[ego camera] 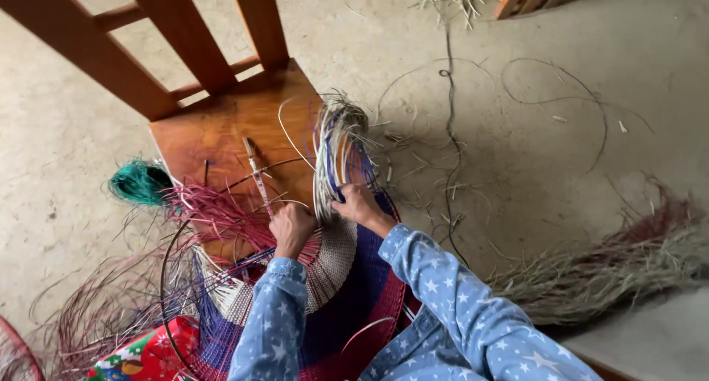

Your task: Weave colored fibers into a circular decorative mat

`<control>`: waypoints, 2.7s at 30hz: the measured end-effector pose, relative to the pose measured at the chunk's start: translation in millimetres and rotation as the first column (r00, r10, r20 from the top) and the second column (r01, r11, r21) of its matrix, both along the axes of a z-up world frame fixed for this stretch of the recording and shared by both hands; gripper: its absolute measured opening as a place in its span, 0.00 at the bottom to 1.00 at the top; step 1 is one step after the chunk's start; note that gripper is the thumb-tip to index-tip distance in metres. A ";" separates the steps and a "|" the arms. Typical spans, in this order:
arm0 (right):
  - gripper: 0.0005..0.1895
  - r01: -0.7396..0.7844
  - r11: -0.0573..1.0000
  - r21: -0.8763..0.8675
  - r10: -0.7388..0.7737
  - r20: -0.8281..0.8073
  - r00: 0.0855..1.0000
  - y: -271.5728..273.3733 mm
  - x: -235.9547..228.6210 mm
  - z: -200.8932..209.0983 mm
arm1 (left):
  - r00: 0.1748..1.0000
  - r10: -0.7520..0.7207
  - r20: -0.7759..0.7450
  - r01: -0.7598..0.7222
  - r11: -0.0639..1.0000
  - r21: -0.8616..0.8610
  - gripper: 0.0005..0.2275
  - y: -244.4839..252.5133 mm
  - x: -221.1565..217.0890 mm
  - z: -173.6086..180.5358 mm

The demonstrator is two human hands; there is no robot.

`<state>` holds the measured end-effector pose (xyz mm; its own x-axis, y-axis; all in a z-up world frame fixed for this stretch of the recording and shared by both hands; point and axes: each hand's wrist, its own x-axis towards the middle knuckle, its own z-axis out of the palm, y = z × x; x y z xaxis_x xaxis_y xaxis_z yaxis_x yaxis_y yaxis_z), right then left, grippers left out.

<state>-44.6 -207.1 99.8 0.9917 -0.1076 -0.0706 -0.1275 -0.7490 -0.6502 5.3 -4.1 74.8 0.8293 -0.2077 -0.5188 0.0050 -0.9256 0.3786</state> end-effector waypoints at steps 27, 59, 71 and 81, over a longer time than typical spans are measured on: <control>0.32 0.057 0.966 0.251 -0.048 -0.041 0.998 9.8 17.7 35.1 | 0.886 -0.420 0.194 0.463 0.801 -0.380 0.15 -2.5 26.3 -52.5; 0.08 -0.014 0.974 -0.224 0.080 0.289 0.954 23.3 -57.4 31.9 | 0.868 -0.478 -0.135 0.385 0.820 -0.423 0.18 -18.8 26.6 -22.8; 0.14 0.137 0.986 -0.098 -0.120 0.161 0.980 6.9 -52.1 -18.8 | 0.940 -0.332 -0.083 0.250 0.832 -0.496 0.11 -11.3 27.6 -38.5; 0.20 0.167 0.943 -0.287 -0.075 0.307 0.949 -2.5 -25.4 -30.0 | 0.860 -0.485 -0.159 0.380 0.816 -0.437 0.14 -18.3 30.5 -10.9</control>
<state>-70.0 -209.6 69.9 0.9418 -0.1989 0.2710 -0.0723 -0.9072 -0.4145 35.8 -22.4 63.9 0.4572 -0.7353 -0.5003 -0.2178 -0.6379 0.7387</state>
